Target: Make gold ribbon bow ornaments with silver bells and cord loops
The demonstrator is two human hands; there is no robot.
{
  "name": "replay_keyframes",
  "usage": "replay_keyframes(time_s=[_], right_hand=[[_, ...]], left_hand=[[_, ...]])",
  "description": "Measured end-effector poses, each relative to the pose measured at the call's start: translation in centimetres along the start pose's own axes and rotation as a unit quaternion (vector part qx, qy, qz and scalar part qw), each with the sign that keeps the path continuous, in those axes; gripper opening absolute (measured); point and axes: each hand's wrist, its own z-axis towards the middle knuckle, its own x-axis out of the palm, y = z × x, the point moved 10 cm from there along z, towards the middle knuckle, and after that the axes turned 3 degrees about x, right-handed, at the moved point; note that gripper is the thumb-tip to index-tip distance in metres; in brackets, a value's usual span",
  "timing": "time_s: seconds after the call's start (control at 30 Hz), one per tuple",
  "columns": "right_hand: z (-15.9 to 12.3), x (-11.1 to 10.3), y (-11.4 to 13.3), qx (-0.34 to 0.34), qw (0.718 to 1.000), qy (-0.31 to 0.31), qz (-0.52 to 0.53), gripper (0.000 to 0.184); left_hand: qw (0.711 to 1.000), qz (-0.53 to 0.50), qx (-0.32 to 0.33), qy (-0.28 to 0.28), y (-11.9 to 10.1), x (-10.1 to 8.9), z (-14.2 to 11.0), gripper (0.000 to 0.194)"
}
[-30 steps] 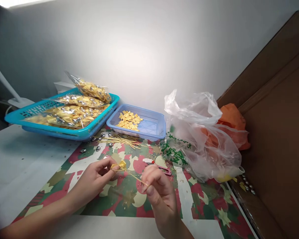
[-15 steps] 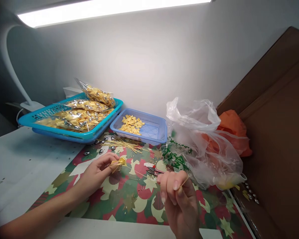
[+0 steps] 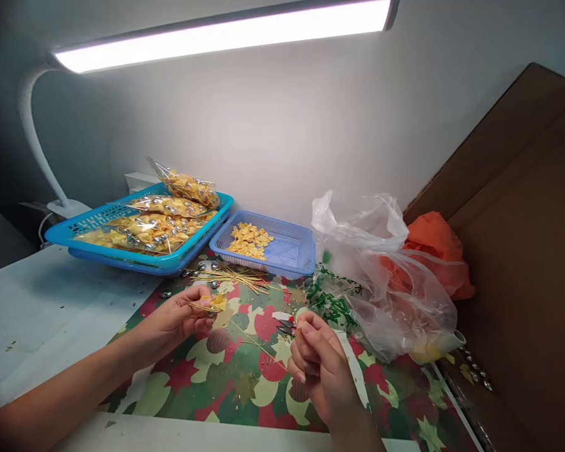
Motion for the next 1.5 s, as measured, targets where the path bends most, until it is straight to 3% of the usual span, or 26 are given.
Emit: replay_keyframes(time_s=[0.13, 0.33, 0.47, 0.53, 0.63, 0.7, 0.77, 1.0, 1.1, 1.3, 1.37, 1.5], right_hand=[[1.0, -0.4, -2.5, 0.083, 0.996, 0.002, -0.021, 0.033], [1.3, 0.5, -7.4, 0.199, 0.979, 0.041, -0.017, 0.04], [0.8, 1.5, -8.3, 0.255, 0.962, 0.095, 0.019, 0.041], [0.4, 2.3, -6.6, 0.232, 0.962, 0.131, 0.068, 0.043], [-0.1, 2.0, -2.0, 0.095, 0.976, 0.138, 0.143, 0.051], [-0.7, 1.4, 0.2, 0.023, 0.981, 0.122, 0.148, 0.056], [-1.4, 1.6, 0.9, -0.006, 0.984, 0.121, 0.128, 0.06], [-2.2, 6.4, -3.1, 0.09, 0.965, 0.221, 0.113, 0.052], [-1.7, 6.3, -3.3, 0.079, 0.965, 0.21, 0.133, 0.036], [-1.8, 4.3, 0.6, -0.032, 0.957, 0.158, 0.241, 0.019], [-2.0, 4.7, 0.5, -0.025, 0.957, 0.161, 0.242, 0.018], [-2.0, 5.8, -2.0, 0.054, 0.96, 0.18, 0.209, 0.02]], left_hand=[[0.998, -0.044, 0.027, 0.046, -1.3, 0.4, -0.2, 0.035], [0.992, -0.037, 0.105, 0.059, -3.0, 0.8, -1.0, 0.031], [0.987, 0.025, 0.142, 0.068, -3.9, 1.1, -1.5, 0.029], [0.982, 0.062, 0.171, 0.041, -4.7, 0.5, -1.5, 0.029], [0.976, 0.095, 0.196, -0.004, -5.5, -0.6, -1.4, 0.029], [0.975, 0.105, 0.193, -0.018, -5.4, -0.9, -1.3, 0.03], [0.978, 0.106, 0.175, -0.031, -5.0, -1.1, -1.2, 0.031], [0.996, 0.021, 0.058, -0.064, -2.2, -1.4, -0.8, 0.034], [0.998, 0.021, 0.018, -0.05, -1.4, -1.1, -0.8, 0.035], [0.985, 0.169, 0.017, -0.018, -1.3, -0.2, -1.3, 0.036], [0.984, 0.176, 0.011, -0.01, -0.9, 0.1, -1.4, 0.036], [0.994, 0.104, -0.012, 0.0, 0.1, 0.3, -1.0, 0.035]])
